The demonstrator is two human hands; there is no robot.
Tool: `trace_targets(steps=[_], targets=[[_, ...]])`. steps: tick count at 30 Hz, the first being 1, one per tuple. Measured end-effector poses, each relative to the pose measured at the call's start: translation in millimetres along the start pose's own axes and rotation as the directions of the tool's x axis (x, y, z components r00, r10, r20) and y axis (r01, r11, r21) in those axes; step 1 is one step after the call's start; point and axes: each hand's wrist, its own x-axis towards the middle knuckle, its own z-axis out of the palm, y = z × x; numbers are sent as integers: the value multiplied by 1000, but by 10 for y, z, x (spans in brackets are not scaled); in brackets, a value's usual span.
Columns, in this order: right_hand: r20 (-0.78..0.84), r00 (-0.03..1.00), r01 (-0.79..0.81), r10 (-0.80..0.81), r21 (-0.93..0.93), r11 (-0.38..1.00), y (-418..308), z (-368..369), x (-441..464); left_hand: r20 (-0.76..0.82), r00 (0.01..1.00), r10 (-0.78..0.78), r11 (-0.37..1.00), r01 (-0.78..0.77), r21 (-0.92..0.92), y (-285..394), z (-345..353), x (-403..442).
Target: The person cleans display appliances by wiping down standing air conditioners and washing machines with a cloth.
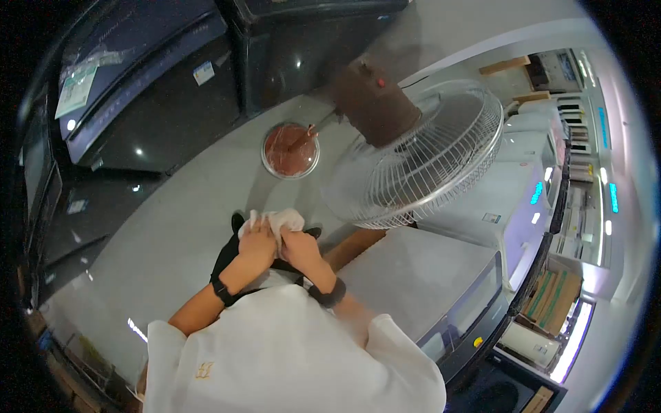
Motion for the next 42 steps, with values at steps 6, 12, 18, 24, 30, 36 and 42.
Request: trace_targets(steps=[6,12,18,24,30,36,42], targets=[[-160,986,-44,52,59,997,-765,-19,800,-187,982,23,998,-11,68,-797,-1081,83],[-479,864,-5,153,296,955,-1312,-478,1657,-471,877,98,992,-122,-21,-1133,-2055,670],[-801,591,226,93,275,934,-1593,-1234,2630,-617,784,69,980,-170,-105,-1320,-2962,1346],[-878,474,350,68,258,901,-1753,-2114,3351,-873,469,132,990,-28,135,-1619,-3868,2035],[-920,389,221,49,145,964,-1532,-2579,4065,-849,506,154,986,-25,164,-2179,-4067,3073],[-921,346,106,178,227,968,-1384,-2751,4232,-846,473,246,967,-178,182,-2289,-4356,3604],[-986,164,-58,-27,-37,998,-1583,-2968,4373,-802,455,387,902,-368,226,-2395,-4712,3828]])
